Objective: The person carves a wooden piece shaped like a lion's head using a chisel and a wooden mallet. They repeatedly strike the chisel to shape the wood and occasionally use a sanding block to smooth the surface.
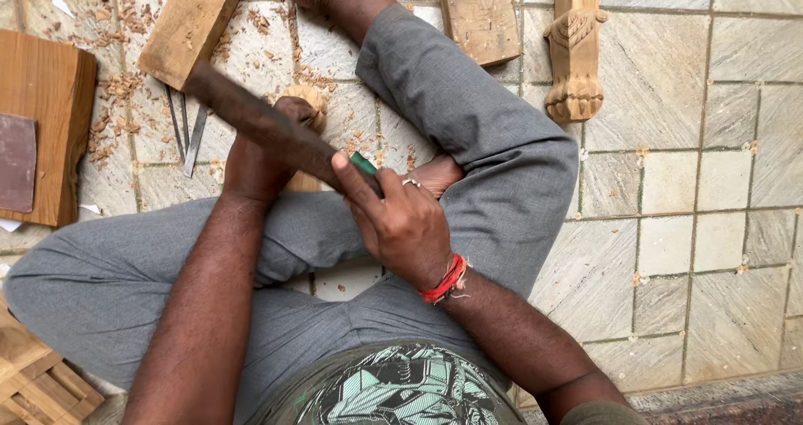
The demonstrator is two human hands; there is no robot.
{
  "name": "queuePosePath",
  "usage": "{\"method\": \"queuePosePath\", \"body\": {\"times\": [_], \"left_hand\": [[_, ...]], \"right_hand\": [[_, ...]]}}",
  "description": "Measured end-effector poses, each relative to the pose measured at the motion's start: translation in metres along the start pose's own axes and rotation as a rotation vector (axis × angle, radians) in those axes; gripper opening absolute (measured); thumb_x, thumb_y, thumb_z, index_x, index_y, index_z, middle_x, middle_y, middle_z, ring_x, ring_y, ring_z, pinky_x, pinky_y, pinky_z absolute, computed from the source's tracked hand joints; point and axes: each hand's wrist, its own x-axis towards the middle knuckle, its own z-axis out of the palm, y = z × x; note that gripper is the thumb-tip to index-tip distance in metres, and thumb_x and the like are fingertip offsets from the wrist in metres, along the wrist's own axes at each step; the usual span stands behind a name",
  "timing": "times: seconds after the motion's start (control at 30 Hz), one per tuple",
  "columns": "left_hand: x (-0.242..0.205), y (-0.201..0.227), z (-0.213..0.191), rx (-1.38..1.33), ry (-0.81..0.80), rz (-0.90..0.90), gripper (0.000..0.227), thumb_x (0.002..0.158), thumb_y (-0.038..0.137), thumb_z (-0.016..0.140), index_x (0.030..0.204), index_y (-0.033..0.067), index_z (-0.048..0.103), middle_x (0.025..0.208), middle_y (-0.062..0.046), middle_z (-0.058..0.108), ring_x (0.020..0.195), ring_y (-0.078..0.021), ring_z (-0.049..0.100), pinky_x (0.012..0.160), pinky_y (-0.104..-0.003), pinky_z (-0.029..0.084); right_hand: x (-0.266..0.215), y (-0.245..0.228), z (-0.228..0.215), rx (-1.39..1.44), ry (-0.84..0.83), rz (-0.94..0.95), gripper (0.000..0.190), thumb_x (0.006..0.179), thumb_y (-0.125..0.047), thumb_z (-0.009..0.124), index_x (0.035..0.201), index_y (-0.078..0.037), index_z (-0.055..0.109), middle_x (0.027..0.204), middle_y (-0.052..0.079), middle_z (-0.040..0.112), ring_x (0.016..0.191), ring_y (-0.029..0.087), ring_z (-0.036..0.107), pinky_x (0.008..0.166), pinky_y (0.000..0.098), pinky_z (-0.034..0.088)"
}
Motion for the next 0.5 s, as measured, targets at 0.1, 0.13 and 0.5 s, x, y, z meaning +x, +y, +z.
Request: {"method": "queuePosePath", "body": {"times": [0.1,0.13,0.5], "left_hand": [[-0.001,-0.001,0.000,0.034,0.072,0.198,0.034,0.094,0.010,0.075,0.123,0.0033,0.058,0.126,-0.014,0.067,0.111,-0.0281,0.070,0.094,-0.038,0.060],[-0.002,-0.001,0.001,0.107,0.051,0.186,0.031,0.094,0.009,0.074,0.121,0.0055,0.059,0.126,-0.012,0.067,0.112,-0.0277,0.070,0.095,-0.038,0.060],[0.004,-0.016,0.018,0.081,0.206,0.129,0.029,0.096,0.011,0.075,0.118,0.0085,0.057,0.120,-0.013,0.068,0.108,-0.0272,0.069,0.090,-0.037,0.059]], "right_hand": [[-0.006,0.000,0.004,-0.005,0.029,-0.036,0.078,0.100,-0.016,0.073,0.165,-0.028,0.031,0.100,0.012,0.061,0.066,0.020,0.060,0.058,0.0385,0.052],[-0.009,-0.001,0.005,-0.026,-0.003,0.002,0.078,0.100,-0.015,0.072,0.165,-0.028,0.031,0.097,0.011,0.059,0.066,0.021,0.059,0.058,0.0394,0.052],[-0.009,0.009,0.004,0.048,-0.016,-0.016,0.080,0.096,-0.013,0.073,0.165,-0.028,0.034,0.099,0.010,0.059,0.069,0.022,0.062,0.062,0.0395,0.054]]}}
